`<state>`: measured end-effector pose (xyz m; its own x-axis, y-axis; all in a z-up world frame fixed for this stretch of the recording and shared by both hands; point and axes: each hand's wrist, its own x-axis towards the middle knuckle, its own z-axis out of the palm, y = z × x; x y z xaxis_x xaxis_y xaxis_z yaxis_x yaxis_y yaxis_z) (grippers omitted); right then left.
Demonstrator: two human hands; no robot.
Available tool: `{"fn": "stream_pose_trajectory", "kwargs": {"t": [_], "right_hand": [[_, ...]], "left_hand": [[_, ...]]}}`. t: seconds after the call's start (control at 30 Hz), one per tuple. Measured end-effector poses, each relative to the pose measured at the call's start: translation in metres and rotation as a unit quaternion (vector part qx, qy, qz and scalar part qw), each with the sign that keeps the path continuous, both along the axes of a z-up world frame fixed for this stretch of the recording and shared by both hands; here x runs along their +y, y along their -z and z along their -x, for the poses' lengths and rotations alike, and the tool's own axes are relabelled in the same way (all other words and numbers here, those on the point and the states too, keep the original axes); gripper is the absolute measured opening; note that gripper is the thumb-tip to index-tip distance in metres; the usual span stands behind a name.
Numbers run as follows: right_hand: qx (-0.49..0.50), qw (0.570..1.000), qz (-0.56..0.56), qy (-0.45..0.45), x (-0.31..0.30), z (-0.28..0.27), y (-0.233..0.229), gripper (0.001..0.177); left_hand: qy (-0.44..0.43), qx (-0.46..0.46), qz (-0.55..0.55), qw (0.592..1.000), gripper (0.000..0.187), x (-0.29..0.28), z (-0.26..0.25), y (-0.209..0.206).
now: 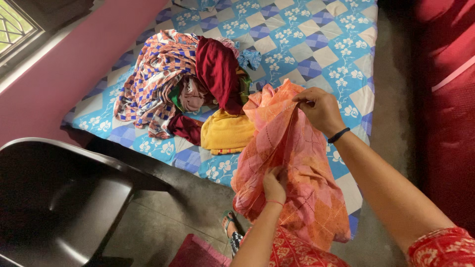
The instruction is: The person folds an orange patterned cloth by hand on a bed, smoothing it flat after completing the folds.
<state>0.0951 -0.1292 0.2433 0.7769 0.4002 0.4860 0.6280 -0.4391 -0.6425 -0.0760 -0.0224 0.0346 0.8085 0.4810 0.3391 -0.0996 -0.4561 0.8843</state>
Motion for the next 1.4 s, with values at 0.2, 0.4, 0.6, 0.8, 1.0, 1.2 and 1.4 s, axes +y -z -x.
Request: {"fn": "stream_pose_trajectory", "kwargs": {"t": [0.2, 0.4, 0.6, 0.8, 1.0, 1.2, 1.4], "right_hand": [[-0.007, 1.000, 0.011, -0.002, 0.002, 0.010, -0.014, 0.022], [-0.022, 0.999, -0.007, -0.029, 0.009, 0.024, -0.022, 0.018], [-0.030, 0.999, -0.006, -0.040, 0.016, 0.035, -0.025, 0.017], [-0.049, 0.996, -0.006, -0.073, 0.030, 0.047, -0.027, 0.019], [-0.025, 0.994, -0.021, -0.104, 0.038, 0.054, -0.024, 0.020], [0.006, 0.999, -0.014, -0.050, 0.029, 0.032, -0.016, 0.019], [0.039, 0.999, -0.019, -0.014, 0.019, -0.008, 0.005, 0.023]], "left_hand": [[-0.029, 0.018, 0.131, 0.991, 0.017, -0.023, -0.018, 0.028], [-0.093, -0.008, 0.066, 0.994, 0.019, -0.015, -0.040, 0.040], [-0.115, -0.005, 0.018, 0.993, 0.021, 0.004, -0.056, 0.056], [-0.198, 0.009, -0.033, 0.980, 0.023, 0.024, -0.084, 0.080], [-0.239, 0.145, -0.037, 0.959, 0.024, 0.058, -0.091, 0.065], [-0.146, 0.012, -0.061, 0.987, 0.017, 0.060, -0.055, 0.049], [0.005, -0.062, -0.051, 0.997, 0.034, 0.043, 0.003, 0.042]]}}
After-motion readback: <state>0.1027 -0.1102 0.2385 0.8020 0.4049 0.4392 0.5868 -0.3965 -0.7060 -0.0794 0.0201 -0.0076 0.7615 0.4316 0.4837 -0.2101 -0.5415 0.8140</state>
